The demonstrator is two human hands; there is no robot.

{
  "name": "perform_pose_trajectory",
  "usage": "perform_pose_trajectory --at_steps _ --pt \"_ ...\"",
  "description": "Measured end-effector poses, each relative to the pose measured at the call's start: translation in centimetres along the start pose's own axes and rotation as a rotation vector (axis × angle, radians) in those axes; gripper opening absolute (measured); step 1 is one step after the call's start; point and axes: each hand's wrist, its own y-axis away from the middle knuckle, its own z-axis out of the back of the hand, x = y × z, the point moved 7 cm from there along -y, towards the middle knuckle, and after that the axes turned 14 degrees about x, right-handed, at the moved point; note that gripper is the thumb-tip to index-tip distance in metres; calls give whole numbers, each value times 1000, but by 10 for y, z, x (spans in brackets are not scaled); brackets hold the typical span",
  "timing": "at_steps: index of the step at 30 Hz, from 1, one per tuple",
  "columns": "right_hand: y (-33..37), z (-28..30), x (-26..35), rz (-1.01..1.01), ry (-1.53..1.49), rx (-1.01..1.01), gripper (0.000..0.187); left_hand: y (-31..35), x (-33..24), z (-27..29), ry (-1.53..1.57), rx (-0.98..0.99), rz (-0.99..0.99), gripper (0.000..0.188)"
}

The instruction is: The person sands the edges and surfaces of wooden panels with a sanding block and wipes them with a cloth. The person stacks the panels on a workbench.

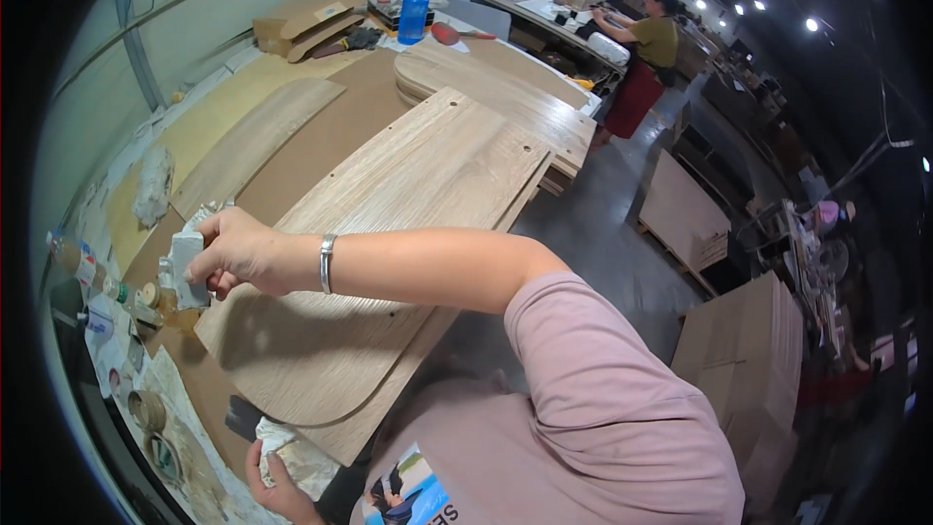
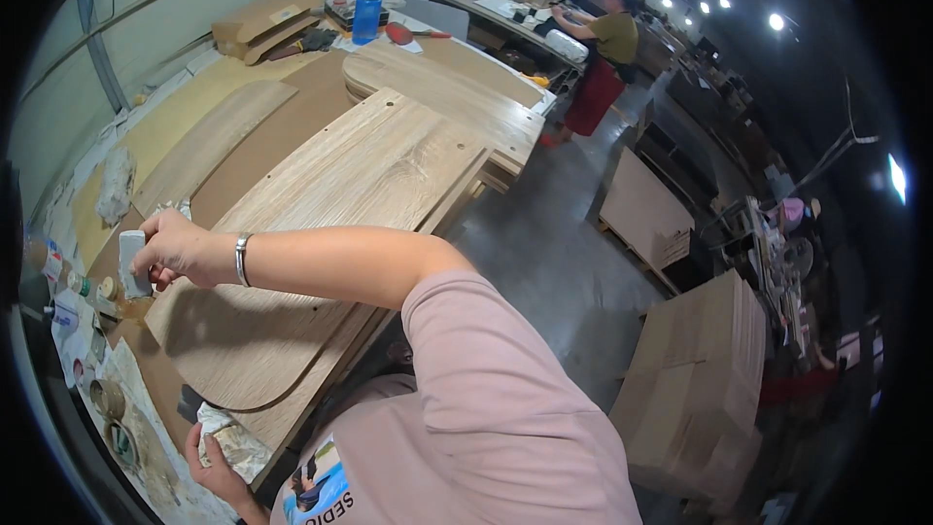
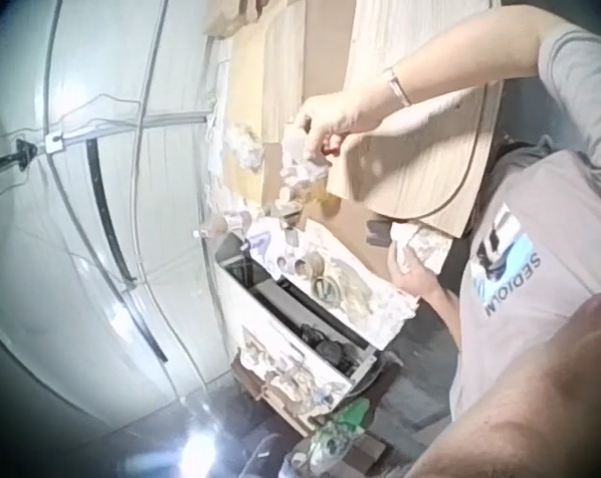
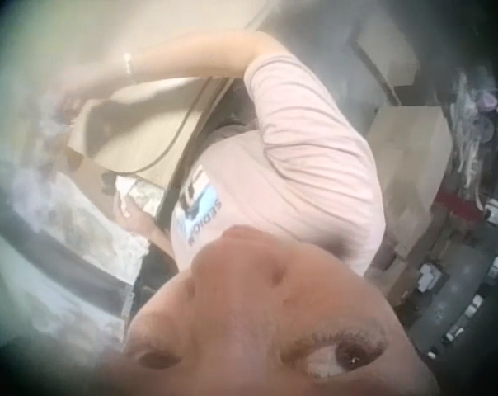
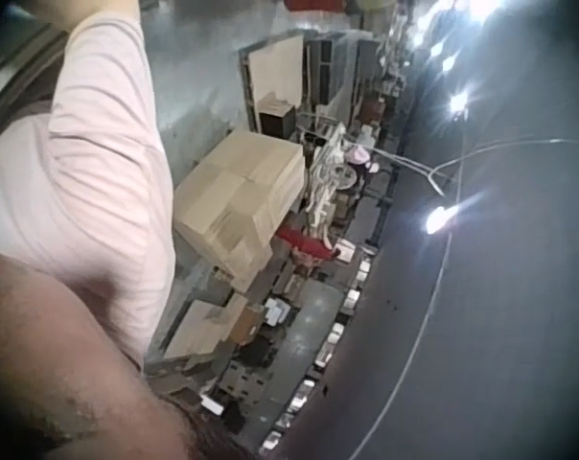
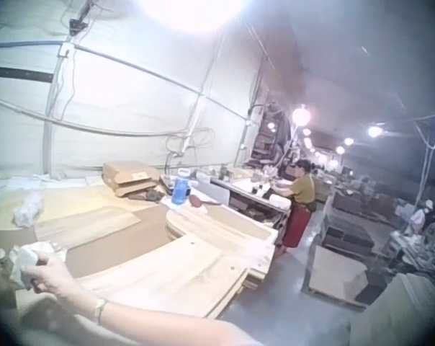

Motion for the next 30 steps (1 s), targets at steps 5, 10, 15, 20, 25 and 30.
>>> perform_pose_trajectory --at_steps 5,10,15,20,25,30 --pt "3 24 -16 -206 20 42 10 45 10 0 -133 -181 131 28" --pt "18 30 -12 -317 -107 100 17 82 -31 -31 -96 -371 257 26" --pt "24 7 -53 -468 -189 220 21 132 -47 -56 36 -569 324 25" --pt "36 -11 -57 -558 -72 194 25 141 -56 -56 -71 -588 269 25" --pt "27 -21 -41 -405 310 284 15 140 -44 -44 33 -598 275 24" --pt "18 -2 -22 -112 489 145 22 135 -45 -39 33 -537 226 24"
